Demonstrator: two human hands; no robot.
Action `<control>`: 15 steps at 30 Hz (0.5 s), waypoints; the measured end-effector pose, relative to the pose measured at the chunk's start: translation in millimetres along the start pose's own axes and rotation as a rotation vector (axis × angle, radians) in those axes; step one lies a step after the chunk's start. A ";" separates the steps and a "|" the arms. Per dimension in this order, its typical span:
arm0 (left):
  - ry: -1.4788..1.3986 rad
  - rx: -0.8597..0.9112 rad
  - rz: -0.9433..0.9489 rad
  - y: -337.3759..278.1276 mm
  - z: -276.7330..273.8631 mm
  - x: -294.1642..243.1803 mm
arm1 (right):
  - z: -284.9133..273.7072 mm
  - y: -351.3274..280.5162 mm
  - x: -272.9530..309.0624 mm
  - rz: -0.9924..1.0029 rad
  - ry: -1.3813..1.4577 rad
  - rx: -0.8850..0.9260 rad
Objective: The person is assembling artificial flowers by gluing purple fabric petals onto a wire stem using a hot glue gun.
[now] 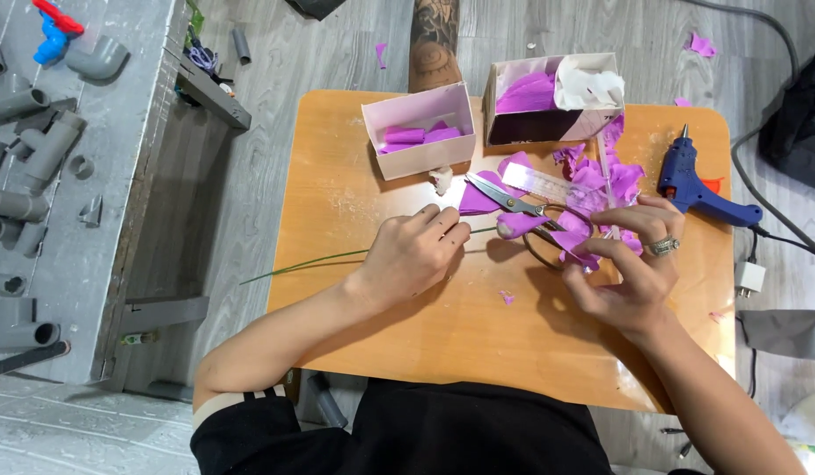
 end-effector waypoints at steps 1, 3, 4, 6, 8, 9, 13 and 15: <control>0.016 -0.022 -0.004 0.4 -2.0 0.7 | 0.6 0.6 0.4 -0.009 0.008 0.014; -0.007 -0.044 -0.021 3.0 -8.0 0.9 | 3.0 0.5 -0.2 -0.021 0.024 0.032; -0.031 -0.067 -0.039 4.8 -10.8 1.3 | 3.9 0.2 -0.5 -0.034 0.039 0.052; -0.102 -0.048 -0.057 0.5 -2.0 3.1 | 6.8 -4.3 -6.7 0.013 0.094 0.072; -0.172 -0.027 -0.078 0.2 -0.4 4.0 | 8.6 -2.8 -8.0 0.059 0.153 0.093; -0.266 -0.045 -0.100 2.4 -4.0 4.6 | 11.3 0.7 -7.2 0.099 0.206 0.152; -0.467 -0.056 -0.121 4.5 -4.0 1.1 | 20.7 4.0 -7.2 0.185 0.319 0.250; -0.522 -0.069 -0.133 4.1 -2.8 -1.0 | 20.1 4.6 -5.7 0.185 0.308 0.249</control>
Point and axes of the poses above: each hand's wrist, its own y-axis towards the middle knuckle, its own z-axis out of the palm, x = y × z, the point moved 6 cm from there along y, towards the middle knuckle, and after that the axes turned 10 degrees about z, right-handed, at the moved point
